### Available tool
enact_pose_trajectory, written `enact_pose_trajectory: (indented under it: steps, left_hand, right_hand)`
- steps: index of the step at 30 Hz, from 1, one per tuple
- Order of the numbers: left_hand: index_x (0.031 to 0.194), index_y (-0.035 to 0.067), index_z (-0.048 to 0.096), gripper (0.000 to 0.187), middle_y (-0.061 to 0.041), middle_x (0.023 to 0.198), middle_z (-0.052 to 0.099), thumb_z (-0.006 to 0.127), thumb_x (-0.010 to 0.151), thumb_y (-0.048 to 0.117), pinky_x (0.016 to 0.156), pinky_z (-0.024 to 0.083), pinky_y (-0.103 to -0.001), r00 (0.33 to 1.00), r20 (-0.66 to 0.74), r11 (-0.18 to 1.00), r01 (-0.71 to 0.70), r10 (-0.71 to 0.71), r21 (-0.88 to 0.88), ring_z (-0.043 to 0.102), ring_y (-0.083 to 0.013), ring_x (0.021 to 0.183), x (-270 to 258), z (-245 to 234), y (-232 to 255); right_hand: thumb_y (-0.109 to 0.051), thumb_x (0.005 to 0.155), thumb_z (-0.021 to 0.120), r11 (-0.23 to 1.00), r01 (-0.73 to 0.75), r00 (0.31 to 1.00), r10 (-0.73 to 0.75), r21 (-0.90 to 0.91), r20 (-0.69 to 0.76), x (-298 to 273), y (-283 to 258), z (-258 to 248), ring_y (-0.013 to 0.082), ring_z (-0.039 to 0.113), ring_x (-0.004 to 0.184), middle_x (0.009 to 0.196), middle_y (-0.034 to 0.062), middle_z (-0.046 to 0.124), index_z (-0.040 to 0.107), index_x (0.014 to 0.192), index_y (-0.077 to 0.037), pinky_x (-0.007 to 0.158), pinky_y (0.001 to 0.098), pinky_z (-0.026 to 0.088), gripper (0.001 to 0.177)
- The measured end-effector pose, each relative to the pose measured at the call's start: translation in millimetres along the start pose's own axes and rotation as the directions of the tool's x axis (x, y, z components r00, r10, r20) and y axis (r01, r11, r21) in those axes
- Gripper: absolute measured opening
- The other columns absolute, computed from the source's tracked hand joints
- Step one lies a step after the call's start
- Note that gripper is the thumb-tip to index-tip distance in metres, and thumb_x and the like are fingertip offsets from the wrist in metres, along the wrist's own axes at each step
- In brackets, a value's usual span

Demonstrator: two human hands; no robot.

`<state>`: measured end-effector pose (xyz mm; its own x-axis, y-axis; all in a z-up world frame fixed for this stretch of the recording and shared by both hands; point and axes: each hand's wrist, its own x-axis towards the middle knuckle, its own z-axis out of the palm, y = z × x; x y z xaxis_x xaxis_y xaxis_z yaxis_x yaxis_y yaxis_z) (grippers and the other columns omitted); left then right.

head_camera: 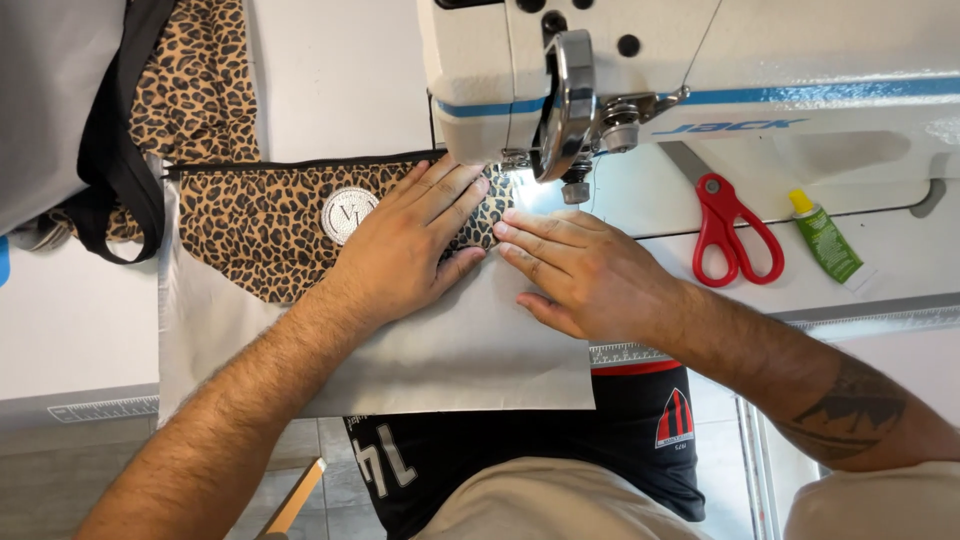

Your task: Cutting and aligning leopard-print fabric pieces with silver fabric at a sewing station to prepare for assembly.

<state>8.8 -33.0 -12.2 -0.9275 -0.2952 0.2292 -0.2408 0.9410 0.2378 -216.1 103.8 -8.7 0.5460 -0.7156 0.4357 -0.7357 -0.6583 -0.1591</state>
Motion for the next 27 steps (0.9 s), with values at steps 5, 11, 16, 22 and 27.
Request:
enact_pose_trajectory:
  steps: [5,11,16,22,27]
  left_hand:
    - [0.144,0.000,0.057,0.060,-0.020,0.146,0.058,0.062,0.101,0.041,0.122,0.031,-0.049,1.000,-0.022,1.000,0.004,-0.004,0.011,0.046,-0.0369,0.145,1.0,3.3,-4.4]
    - [0.142,-0.001,0.060,0.059,-0.022,0.143,0.060,0.061,0.102,0.042,0.122,0.031,-0.049,0.999,-0.027,0.999,-0.018,0.018,0.026,0.046,-0.0372,0.144,6.0,2.7,-14.3]
    - [0.142,0.001,0.060,0.059,-0.022,0.145,0.059,0.060,0.102,0.043,0.122,0.031,-0.049,1.000,-0.006,1.000,-0.022,0.022,0.016,0.046,-0.0367,0.145,10.1,0.4,-22.5]
    - [0.140,0.001,0.062,0.056,-0.022,0.146,0.058,0.058,0.103,0.043,0.124,0.029,-0.048,1.000,0.008,0.999,0.015,-0.016,0.030,0.044,-0.0353,0.146,17.4,-9.6,-18.8]
    - [0.136,-0.001,0.064,0.055,-0.022,0.147,0.057,0.060,0.103,0.043,0.124,0.029,-0.047,0.999,-0.027,0.999,0.025,-0.024,0.032,0.043,-0.0342,0.146,19.7,-3.7,-24.3]
  right_hand:
    - [-0.030,0.099,0.062,0.999,-0.024,1.000,0.024,-0.023,0.003,-1.9,0.9,6.7,0.0333,0.059,0.135,0.140,0.0218,0.065,0.065,0.131,0.003,0.104,0.0445,0.048,0.046]
    - [-0.030,0.100,0.060,0.999,-0.045,0.999,0.046,-0.024,0.028,1.4,3.5,4.5,0.0326,0.055,0.139,0.146,0.0213,0.061,0.064,0.134,0.005,0.107,0.0444,0.045,0.048]
    - [-0.038,0.101,0.057,0.987,-0.104,0.992,0.111,-0.122,0.055,-3.0,3.8,9.6,0.0313,0.051,0.140,0.151,0.0130,0.058,0.063,0.139,-0.003,0.100,0.0442,0.043,0.052]
    - [-0.042,0.102,0.052,0.973,-0.150,0.983,0.166,-0.178,0.082,2.4,2.5,7.4,0.0304,0.049,0.134,0.154,0.0101,0.055,0.058,0.147,-0.006,0.095,0.0457,0.036,0.057]
    - [-0.043,0.100,0.055,0.969,-0.175,0.976,0.194,-0.177,0.100,4.1,2.3,7.4,0.0317,0.047,0.132,0.157,0.0124,0.051,0.053,0.150,-0.004,0.090,0.0440,0.034,0.063]
